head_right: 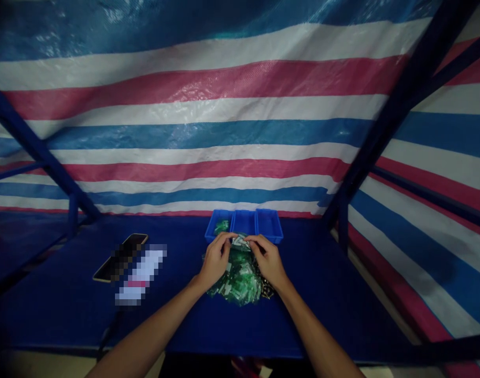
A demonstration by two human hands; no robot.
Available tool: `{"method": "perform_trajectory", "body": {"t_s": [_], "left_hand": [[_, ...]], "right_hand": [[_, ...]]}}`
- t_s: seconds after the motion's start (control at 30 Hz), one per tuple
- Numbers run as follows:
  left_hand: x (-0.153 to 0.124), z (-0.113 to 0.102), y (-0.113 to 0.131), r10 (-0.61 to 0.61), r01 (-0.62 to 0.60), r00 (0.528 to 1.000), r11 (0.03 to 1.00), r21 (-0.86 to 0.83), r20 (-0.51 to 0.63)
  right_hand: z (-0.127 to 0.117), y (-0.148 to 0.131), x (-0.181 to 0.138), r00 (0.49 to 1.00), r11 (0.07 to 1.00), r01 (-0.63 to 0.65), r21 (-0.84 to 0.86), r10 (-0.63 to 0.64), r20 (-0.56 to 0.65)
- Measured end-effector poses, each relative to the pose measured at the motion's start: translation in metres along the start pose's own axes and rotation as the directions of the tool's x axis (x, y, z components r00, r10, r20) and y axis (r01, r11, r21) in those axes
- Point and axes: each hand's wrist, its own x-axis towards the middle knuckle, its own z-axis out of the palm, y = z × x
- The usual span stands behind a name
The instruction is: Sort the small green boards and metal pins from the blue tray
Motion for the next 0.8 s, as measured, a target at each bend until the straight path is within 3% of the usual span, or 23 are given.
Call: {"method": "perform_trajectory", "body": {"t_s": [0.23,0.4,0.67,0.8], "left_hand": [[0.003,-0.001,0.002,0.009,-0.009,1.000,1.000,0.026,0.014],[0.003,-0.003,0.005,0.009,-0.009,1.000,1.000,0.030,-0.001],[-0.003,0.008,-0.002,-0.116,0.117,0.993,0.988,-0.100,0.021],[-0.002,0.006,0.001,-0.091,0.094,0.995,0.991,-0.093,0.041]], "right_hand": [[-0.002,0.007,0.000,0.999,0.999,-0.035,-0.029,0.034,-0.040],[-0.003,0.001,0.002,0.994,0.996,0.050,-0.077,-0.057,-0.089],[0.002,0.008,-0.001,0.985,0.985,-0.122,0.119,0.134,-0.104],[0.001,0.007,0.000,0.984,0.990,-0.102,0.097,0.115,-0.134]]}}
